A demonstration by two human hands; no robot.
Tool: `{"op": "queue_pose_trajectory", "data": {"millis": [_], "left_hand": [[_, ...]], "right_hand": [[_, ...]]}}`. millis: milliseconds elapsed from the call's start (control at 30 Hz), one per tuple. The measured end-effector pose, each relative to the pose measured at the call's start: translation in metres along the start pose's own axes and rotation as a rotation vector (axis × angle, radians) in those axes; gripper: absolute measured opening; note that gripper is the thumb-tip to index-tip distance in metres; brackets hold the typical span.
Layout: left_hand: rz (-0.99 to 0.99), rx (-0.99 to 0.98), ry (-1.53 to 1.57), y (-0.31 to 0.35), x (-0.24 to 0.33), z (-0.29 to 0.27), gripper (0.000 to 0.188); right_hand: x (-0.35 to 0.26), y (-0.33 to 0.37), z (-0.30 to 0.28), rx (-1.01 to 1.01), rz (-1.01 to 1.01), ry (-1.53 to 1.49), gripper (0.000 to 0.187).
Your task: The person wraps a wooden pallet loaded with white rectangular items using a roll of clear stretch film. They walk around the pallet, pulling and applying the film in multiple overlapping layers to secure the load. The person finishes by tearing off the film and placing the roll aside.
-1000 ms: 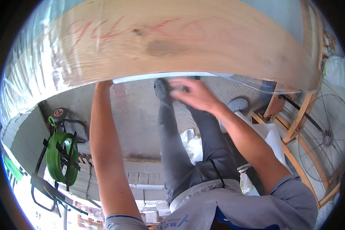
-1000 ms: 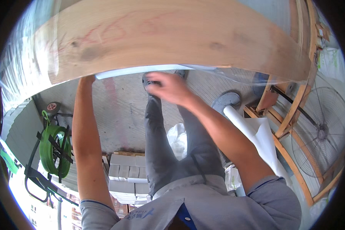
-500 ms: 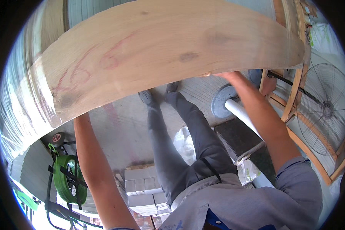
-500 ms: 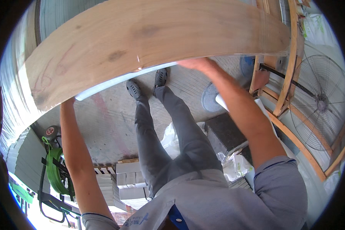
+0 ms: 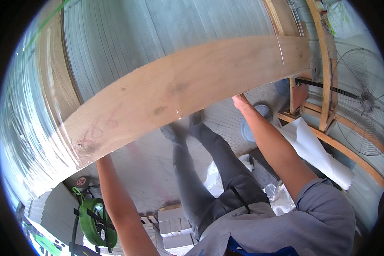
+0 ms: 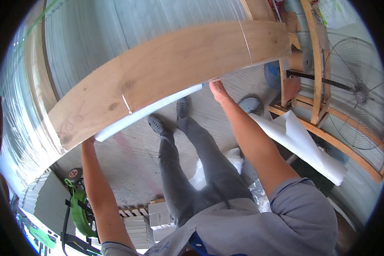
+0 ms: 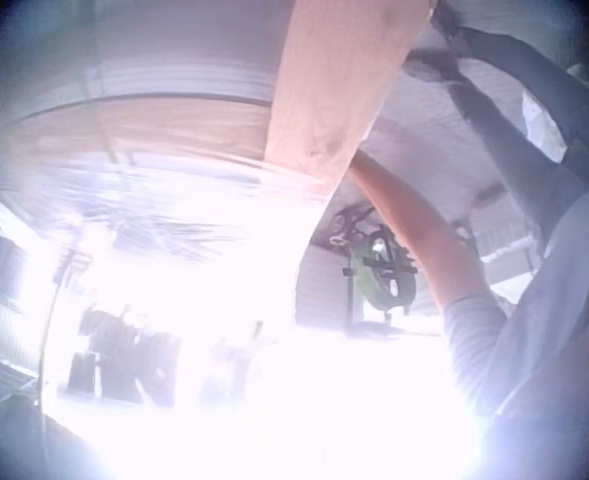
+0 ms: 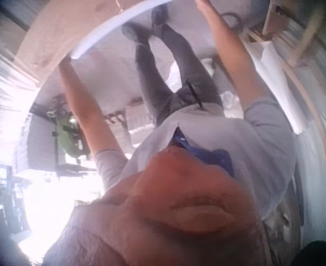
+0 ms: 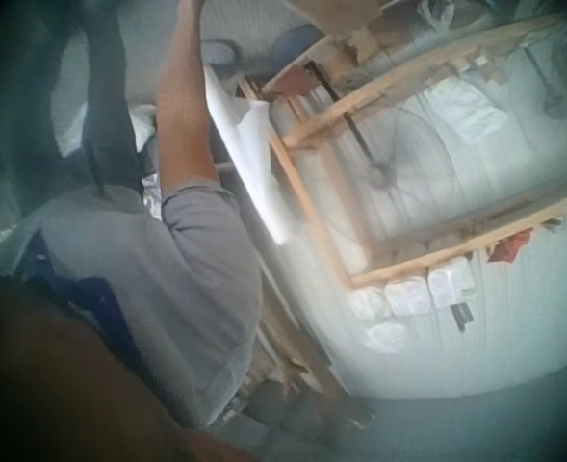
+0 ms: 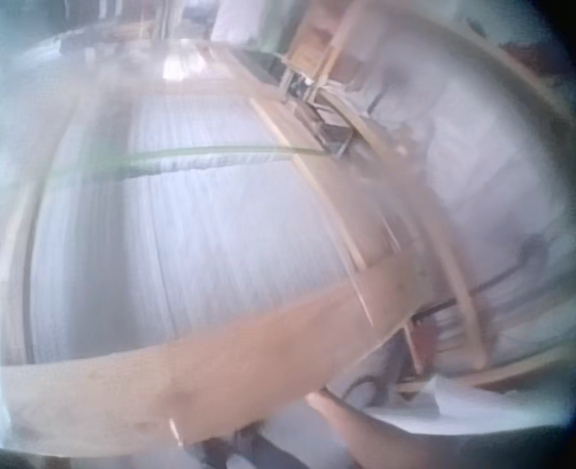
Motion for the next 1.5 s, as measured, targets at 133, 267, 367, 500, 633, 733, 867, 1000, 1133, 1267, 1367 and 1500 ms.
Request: {"op": "queue_pose_trajectory", "data": {"millis": [133, 267, 367, 500, 633, 733, 867, 1000, 1133, 1267, 1367, 1500], "left_hand": [[-0.009, -0.056, -0.043, 0.007, 0.024, 0.004, 0.038], [-0.032, -0.189, -0.185, 0.040, 0.052, -0.004, 0.038], [0.077, -0.435, -0.505, 0.096, 0.069, -0.027, 0.038], [-0.304, -0.129, -0.134, 0.154, 0.081, -0.068, 0.033], [-0.364, -0.043, -0.151, 0.194, 0.147, -0.114, 0.038], [-0.357, 0.021, -0.198, 0.206, 0.224, -0.141, 0.038], [-0.436, 0.093, -0.332, 0.206, 0.318, -0.169, 0.046], [-0.334, 0.040, -0.215, 0.172, 0.376, -0.190, 0.045], [-0.288, 0.085, -0.152, 0.117, 0.400, -0.199, 0.044], [-0.306, 0.157, 0.088, 0.049, 0.399, -0.192, 0.043], [-0.352, 0.123, 0.215, -0.004, 0.388, -0.200, 0.041], [0.038, 0.078, 0.031, -0.123, 0.431, -0.200, 0.030]], "right_hand": [[0.013, -0.004, 0.026, 0.001, -0.113, -0.004, 0.068], [0.010, 0.031, 0.001, -0.190, 0.201, 0.084, 0.077], [-0.014, 0.088, -0.028, -0.143, 0.108, 0.213, 0.070], [-0.049, 0.158, -0.070, -0.133, 0.119, 0.172, 0.052], [-0.114, 0.211, -0.110, -0.095, 0.026, 0.193, 0.057], [-0.170, 0.236, -0.128, -0.101, -0.002, 0.166, 0.066], [-0.232, 0.253, -0.145, -0.103, -0.039, 0.149, 0.074], [-0.278, 0.253, -0.157, -0.072, -0.064, 0.117, 0.073], [-0.319, 0.235, -0.160, -0.038, -0.015, -0.010, 0.069], [-0.358, 0.206, -0.149, -0.032, 0.010, -0.109, 0.061], [-0.387, 0.173, -0.142, -0.038, -0.027, -0.129, 0.056], [-0.445, 0.101, -0.118, 0.034, -0.019, -0.270, 0.051]]}}
Point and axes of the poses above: each hand's wrist, its own y-axis away from the middle knuckle, its own z-axis out of the palm, x = y × z, the point moved 4 cm from there along -y, towards the middle knuckle, and after that the axes turned 6 degrees about z, right-handed, at the moved point
